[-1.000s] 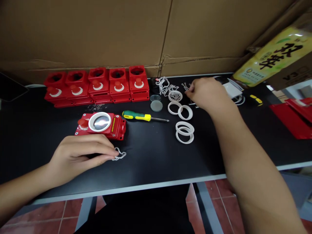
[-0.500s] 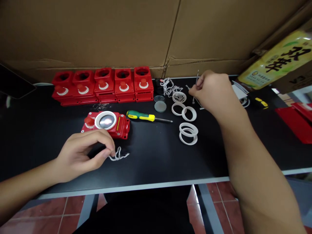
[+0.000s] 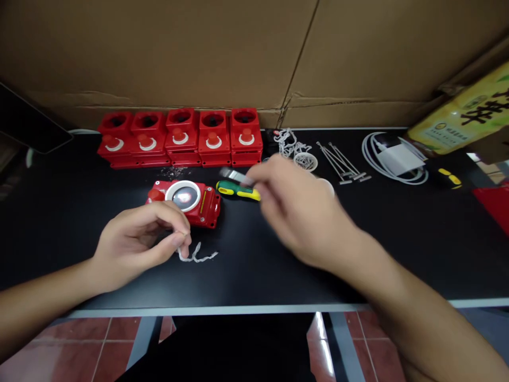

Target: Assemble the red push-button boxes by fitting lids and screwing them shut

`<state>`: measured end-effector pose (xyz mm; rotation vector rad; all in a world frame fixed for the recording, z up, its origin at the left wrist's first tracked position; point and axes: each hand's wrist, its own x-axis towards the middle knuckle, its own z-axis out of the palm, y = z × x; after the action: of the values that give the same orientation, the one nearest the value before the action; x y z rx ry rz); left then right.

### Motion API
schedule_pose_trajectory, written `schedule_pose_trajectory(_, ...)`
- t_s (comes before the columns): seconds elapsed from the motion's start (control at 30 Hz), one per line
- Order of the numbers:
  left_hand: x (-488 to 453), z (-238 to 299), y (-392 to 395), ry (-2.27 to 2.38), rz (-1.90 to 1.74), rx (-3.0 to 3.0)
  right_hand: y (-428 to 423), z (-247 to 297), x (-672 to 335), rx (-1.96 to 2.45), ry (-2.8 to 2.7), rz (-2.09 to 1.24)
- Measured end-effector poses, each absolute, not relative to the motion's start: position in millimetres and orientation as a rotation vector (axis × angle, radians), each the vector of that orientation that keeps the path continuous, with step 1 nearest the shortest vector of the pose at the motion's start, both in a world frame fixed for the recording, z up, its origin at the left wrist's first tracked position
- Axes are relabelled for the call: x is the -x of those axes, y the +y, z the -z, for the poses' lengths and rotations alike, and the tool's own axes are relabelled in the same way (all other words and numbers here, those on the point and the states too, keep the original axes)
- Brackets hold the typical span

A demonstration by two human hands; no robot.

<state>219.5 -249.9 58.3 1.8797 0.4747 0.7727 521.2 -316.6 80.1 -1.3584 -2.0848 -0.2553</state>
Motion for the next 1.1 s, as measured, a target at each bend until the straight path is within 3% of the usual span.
schedule_pose_trajectory(0.17, -220, -62, -251, 0.497, -0.783, -1.741, -325, -55, -486, 0.977, -2.336, -0.04)
schedule_pose_trajectory(1.1, -219, -64, -253, 0.507, -0.728, -1.757, -326, -50, -486, 0.916, -2.362, -0.074)
